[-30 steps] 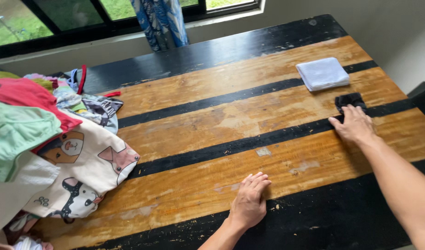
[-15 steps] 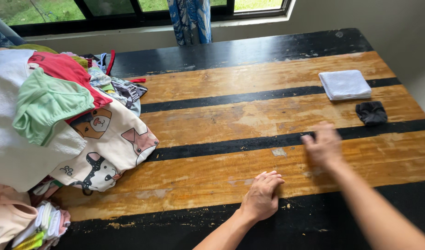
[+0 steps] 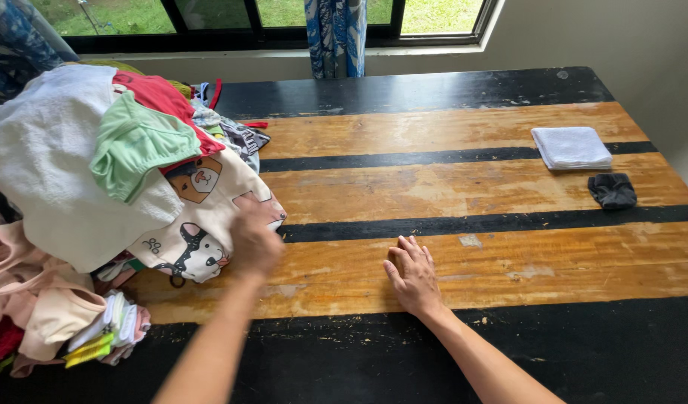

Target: The person folds two towels, three pairs of underwear, a shirt, and a baby garment by hand on a wooden table.

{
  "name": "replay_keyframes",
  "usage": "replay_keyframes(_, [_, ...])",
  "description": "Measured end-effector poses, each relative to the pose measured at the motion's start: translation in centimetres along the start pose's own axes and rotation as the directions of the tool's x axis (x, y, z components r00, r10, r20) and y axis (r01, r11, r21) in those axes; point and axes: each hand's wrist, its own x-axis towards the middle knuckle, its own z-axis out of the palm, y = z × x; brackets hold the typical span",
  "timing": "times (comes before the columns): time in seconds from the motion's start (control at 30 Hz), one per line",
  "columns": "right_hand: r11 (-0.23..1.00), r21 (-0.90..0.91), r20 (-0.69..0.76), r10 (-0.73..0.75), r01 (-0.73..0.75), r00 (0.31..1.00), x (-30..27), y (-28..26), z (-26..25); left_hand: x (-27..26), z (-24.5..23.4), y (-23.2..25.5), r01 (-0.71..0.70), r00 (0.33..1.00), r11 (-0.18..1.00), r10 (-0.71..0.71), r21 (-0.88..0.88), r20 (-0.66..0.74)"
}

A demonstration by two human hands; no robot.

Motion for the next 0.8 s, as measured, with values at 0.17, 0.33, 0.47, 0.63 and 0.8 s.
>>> replay_keyframes(0.17, [1.000,-0.001,-0.062,0.004,-0.004,0.998,-0.2,-1.1,-0.1,4.8,-8.9,-7.5,0.096,0.995,0.724,-0.073,0.684,-0.063])
replay_keyframes(0.33, [0.996,0.078,-0.085,-0.033,0.039,0.996,-1.3,-0.4,0.1,6.1,-11.2,-8.8,0.030,0.999,0.673,-0.035,0.739,-0.008])
replay_keyframes(0.47, [0.929,0.368,-0.135,0.100,-0.044,0.986,-1.1,0.0,-0.4,5.6,-9.9,-5.8,-0.090,0.996,0.826,0.088,0.556,0.030])
replay_keyframes(0.63, [0.681,0.720,-0.067,0.264,-0.137,0.962,-2.5,-1.0,-1.5,-1.4,-4.4,5.2,-0.383,0.924,0.813,0.333,0.439,0.190])
replay_keyframes(0.8, [0.670,0.708,-0.057,0.368,-0.222,0.928,-4.4,-3.0,-4.5,-12.8,-1.6,15.6,-0.606,0.711,0.735,0.672,-0.305,0.207])
